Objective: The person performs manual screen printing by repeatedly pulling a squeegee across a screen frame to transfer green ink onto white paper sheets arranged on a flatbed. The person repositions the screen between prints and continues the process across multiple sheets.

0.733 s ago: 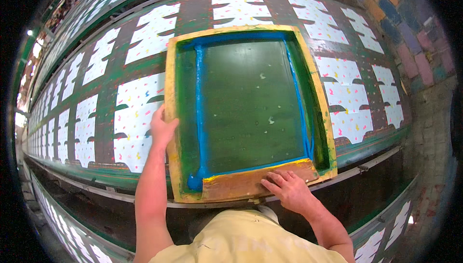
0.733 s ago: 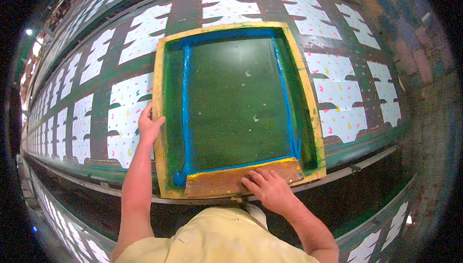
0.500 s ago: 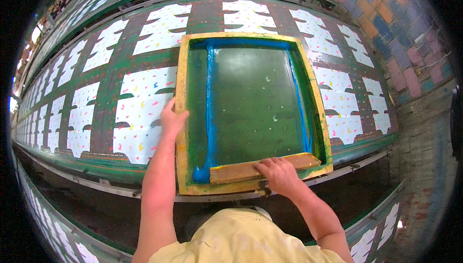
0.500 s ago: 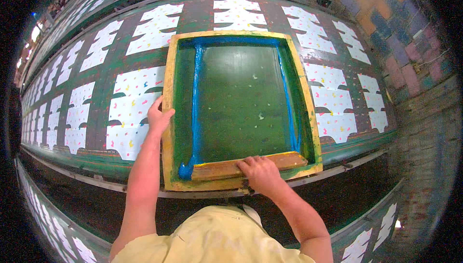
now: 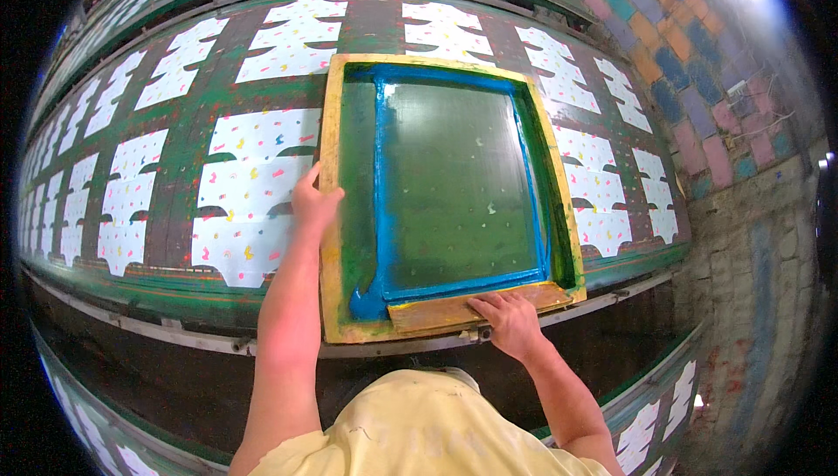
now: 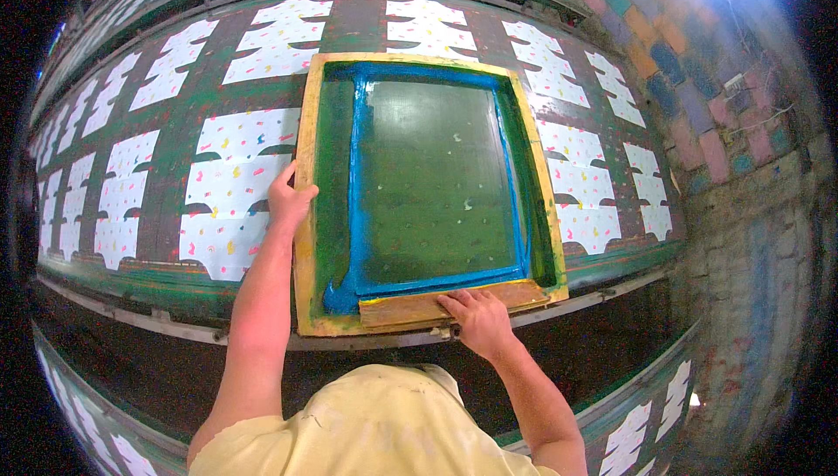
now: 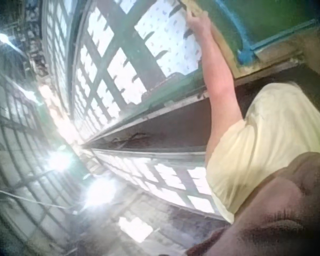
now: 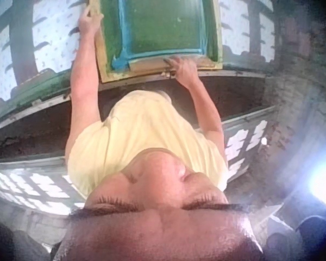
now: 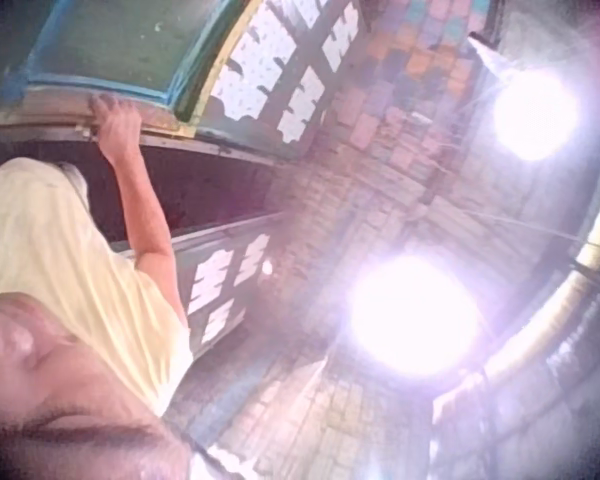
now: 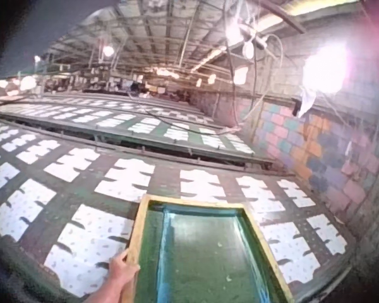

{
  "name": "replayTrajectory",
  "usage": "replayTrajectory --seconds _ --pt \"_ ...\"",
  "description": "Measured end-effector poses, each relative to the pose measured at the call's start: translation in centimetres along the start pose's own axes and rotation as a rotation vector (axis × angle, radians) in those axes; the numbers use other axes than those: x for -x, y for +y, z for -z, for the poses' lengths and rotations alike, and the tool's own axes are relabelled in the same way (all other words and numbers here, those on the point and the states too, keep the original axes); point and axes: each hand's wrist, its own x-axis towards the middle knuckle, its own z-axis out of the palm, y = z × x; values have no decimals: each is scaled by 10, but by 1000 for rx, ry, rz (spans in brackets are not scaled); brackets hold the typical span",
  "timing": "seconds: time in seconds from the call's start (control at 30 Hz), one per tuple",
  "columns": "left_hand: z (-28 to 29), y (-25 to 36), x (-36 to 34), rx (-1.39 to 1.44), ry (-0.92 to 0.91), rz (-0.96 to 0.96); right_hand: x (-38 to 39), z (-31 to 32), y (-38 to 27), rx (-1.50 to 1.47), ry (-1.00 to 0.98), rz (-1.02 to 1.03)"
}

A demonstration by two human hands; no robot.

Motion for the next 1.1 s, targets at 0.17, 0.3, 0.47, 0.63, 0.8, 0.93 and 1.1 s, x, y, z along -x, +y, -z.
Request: replayTrajectory --seconds 0.17,0.3,0.47,0.63,0.8,0.93,1.1 --pt "4 4 2 -88 -2 57 -1 -5 5 -21 58 20" --pt "9 16 4 46 -74 150 -5 -11 9 -33 71 -1" --pt "9 36 10 117 -78 185 -36 -15 36 10 168 106" --pt "6 44 11 148 -56 211 -110 -4 81 15 166 194" --pt "4 42 13 225 -41 224 -186 7 115 4 151 187" --pt "4 42 13 194 -13 221 -226 14 128 22 211 208" --pt "5 42 15 215 -17 230 -269 20 146 -16 204 168"
